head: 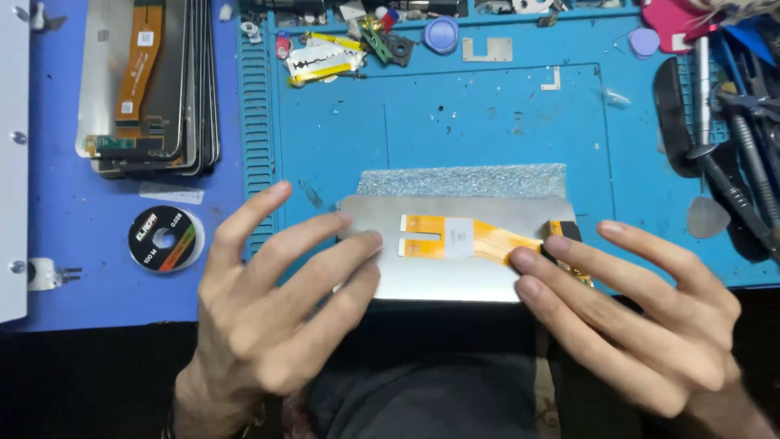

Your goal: Cleaning and preparing a mobile phone screen for remanufacturing by removing old adhesive and layers.

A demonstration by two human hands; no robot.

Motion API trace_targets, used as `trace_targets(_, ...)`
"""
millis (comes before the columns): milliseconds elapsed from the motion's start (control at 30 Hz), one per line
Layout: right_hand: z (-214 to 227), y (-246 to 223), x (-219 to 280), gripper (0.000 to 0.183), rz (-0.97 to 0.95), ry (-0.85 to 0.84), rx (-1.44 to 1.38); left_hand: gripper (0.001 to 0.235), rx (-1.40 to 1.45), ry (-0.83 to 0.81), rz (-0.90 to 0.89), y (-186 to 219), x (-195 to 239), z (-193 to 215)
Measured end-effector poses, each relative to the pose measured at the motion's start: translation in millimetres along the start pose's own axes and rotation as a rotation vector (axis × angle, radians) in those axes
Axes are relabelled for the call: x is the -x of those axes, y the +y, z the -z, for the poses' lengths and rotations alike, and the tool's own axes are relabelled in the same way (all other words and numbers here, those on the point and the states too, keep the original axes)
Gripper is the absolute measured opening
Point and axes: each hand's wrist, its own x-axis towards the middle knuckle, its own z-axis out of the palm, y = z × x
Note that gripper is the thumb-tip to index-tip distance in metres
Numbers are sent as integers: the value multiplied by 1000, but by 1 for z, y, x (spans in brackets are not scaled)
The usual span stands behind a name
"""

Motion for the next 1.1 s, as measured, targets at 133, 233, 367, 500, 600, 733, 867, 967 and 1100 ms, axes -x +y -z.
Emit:
trace_targets(133,-13,4,3,25,7,0,-52,28,120,-10,32,3,-1,-5)
trace_targets(233,-20,5,5,25,9,23,-102,44,85,-47,54,13,-11,-6)
trace_targets(367,-25,6,10,25,0,92,-134,39,128,-135,-13,28,-35,-21)
trace_targets(500,-11,18,41,33,-109,74,-165,56,131,-195,17,28,-45,-53)
trace_targets(600,-15,33,90,21,-574,218,-17,61,129,-235,110,29,-34,-68)
trace_targets(733,-17,36,159,17,-1153,368,-116,61,70,-246,-12,16,-28,-80)
trace_targets(867,-4,63,144,31,-1336,397,-90,56,82,-282,-3,9,-22,-84)
trace_targets(967,0,66,129,24,-1341,349,-17,47,78,-308,4,6,-18,-85)
trace_targets(1100,1,70,132,13,-1135,283,15,30,-43,-391,-19,-1,-7,-84)
